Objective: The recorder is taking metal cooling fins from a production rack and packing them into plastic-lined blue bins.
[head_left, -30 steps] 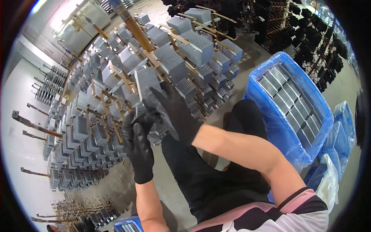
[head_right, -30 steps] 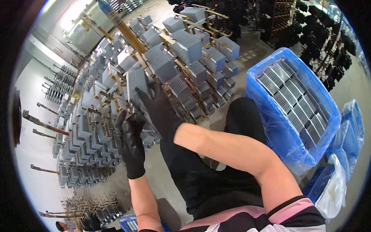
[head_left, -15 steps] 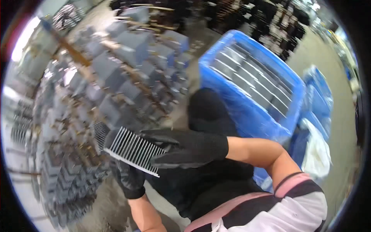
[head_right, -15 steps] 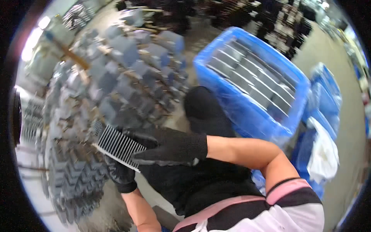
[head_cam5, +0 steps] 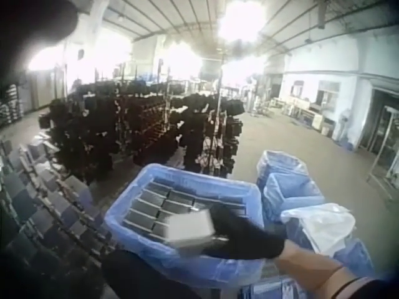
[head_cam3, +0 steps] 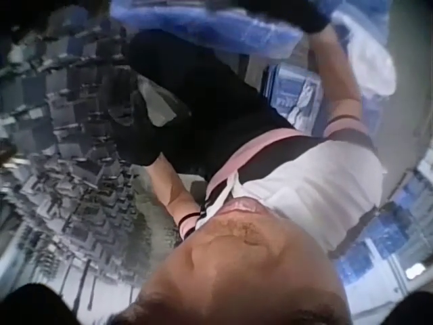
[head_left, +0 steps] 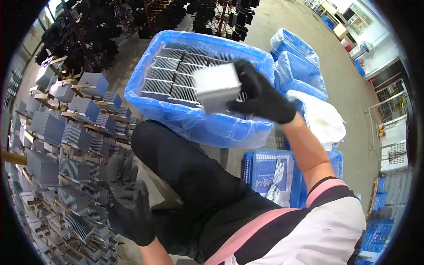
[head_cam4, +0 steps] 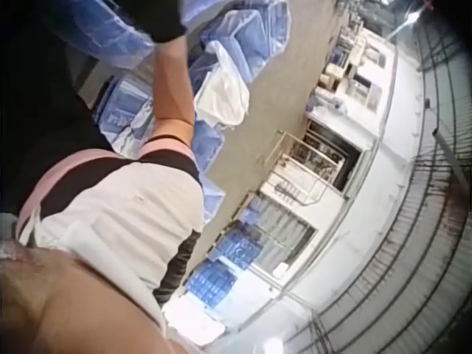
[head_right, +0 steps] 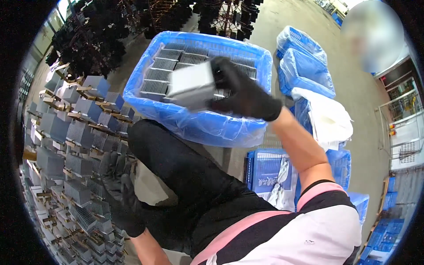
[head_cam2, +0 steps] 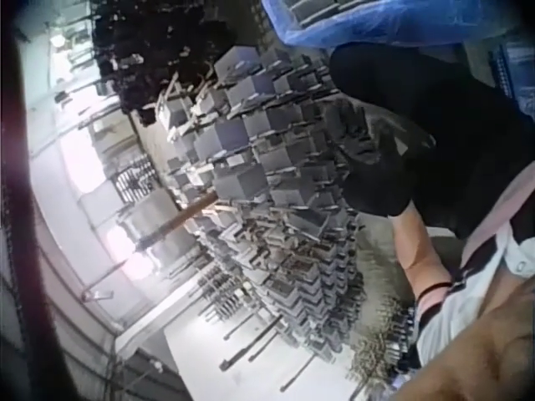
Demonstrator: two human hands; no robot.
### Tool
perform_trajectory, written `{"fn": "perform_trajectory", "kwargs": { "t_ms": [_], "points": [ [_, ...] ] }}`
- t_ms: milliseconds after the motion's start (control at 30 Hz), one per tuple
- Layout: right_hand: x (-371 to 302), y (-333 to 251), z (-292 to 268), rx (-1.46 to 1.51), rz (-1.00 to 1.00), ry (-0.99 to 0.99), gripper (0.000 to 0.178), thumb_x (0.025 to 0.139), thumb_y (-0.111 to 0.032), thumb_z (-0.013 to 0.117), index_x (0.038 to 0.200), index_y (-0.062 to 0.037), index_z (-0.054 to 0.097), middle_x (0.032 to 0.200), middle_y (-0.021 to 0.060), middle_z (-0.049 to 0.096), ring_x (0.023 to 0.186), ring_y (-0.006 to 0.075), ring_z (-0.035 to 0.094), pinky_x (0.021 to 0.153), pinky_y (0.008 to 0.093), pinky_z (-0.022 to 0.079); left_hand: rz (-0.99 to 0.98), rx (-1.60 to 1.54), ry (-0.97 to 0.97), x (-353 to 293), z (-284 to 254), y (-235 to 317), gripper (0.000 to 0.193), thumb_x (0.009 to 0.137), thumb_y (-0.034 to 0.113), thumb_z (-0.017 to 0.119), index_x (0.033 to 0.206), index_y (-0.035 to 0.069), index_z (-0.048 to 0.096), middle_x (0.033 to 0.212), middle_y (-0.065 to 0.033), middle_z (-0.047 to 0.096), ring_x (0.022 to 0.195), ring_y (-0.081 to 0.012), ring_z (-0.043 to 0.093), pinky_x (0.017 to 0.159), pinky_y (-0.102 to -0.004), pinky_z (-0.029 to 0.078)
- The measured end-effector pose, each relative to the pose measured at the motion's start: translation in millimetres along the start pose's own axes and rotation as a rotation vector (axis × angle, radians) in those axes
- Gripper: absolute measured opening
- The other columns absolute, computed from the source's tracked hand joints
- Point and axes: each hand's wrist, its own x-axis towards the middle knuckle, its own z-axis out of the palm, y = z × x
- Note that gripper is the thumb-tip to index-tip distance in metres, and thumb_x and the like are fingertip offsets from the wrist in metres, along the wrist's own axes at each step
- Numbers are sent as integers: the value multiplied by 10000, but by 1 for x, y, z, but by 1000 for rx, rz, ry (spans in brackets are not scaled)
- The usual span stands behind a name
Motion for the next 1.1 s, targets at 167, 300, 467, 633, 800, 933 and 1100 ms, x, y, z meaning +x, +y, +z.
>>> {"fn": "perform_trajectory", "kwargs": {
  "t_ms": [167,300,467,633,800,933,1100],
  "points": [
    [-36,34,-72,-618,120,-139,722,693,-116,811,1320,-42,460,1202,135,562,1096,262,587,946,390,481,-108,293,3,-3,-30,-13,480,903,141,640,1322,-48,501,1263,-158,591,1193,-251,567,1016,-374,439],
    [-53,53,-64,-905,122,-301,708,665,-171,805,1293,-55,499,1149,164,572,1015,324,607,869,438,502,-328,515,-160,-2,-45,-13,404,959,186,584,1318,9,527,1268,-132,588,1172,-240,573,1014,-356,440],
    [-56,89,-57,-1160,191,-413,672,665,-247,800,1259,-73,538,1087,154,601,946,356,618,786,476,506,-273,841,-289,-7,-25,-8,342,934,181,631,1235,20,602,1168,-128,651,1078,-215,631,928,-351,497],
    [-44,91,-41,-1244,193,-331,676,652,-285,810,1244,-80,558,1034,126,611,914,344,621,742,478,503,-303,754,-273,-12,-19,-9,361,901,203,674,1220,41,620,1129,-114,677,1054,-210,644,902,-338,502],
    [-54,74,-55,-1243,196,-275,756,643,-311,819,1305,-91,526,1123,157,603,1058,361,585,865,464,477,-377,824,-265,-6,-28,-11,363,895,206,684,1214,43,624,1142,-116,674,1070,-227,637,937,-341,482],
    [-94,45,-38,-1164,14,39,736,673,-302,799,1320,-95,516,1211,179,580,1175,373,527,979,445,419,-275,797,-163,-4,-34,-7,368,908,204,670,1224,27,603,1197,-137,640,1113,-253,609,966,-362,468],
    [-112,25,-12,-1388,-94,-282,519,786,-247,725,1256,-88,572,1169,159,611,1156,348,555,980,431,428,-206,685,-262,5,-36,-19,368,921,200,651,1243,35,583,1227,-145,616,1143,-264,584,964,-391,466]
  ]
}}
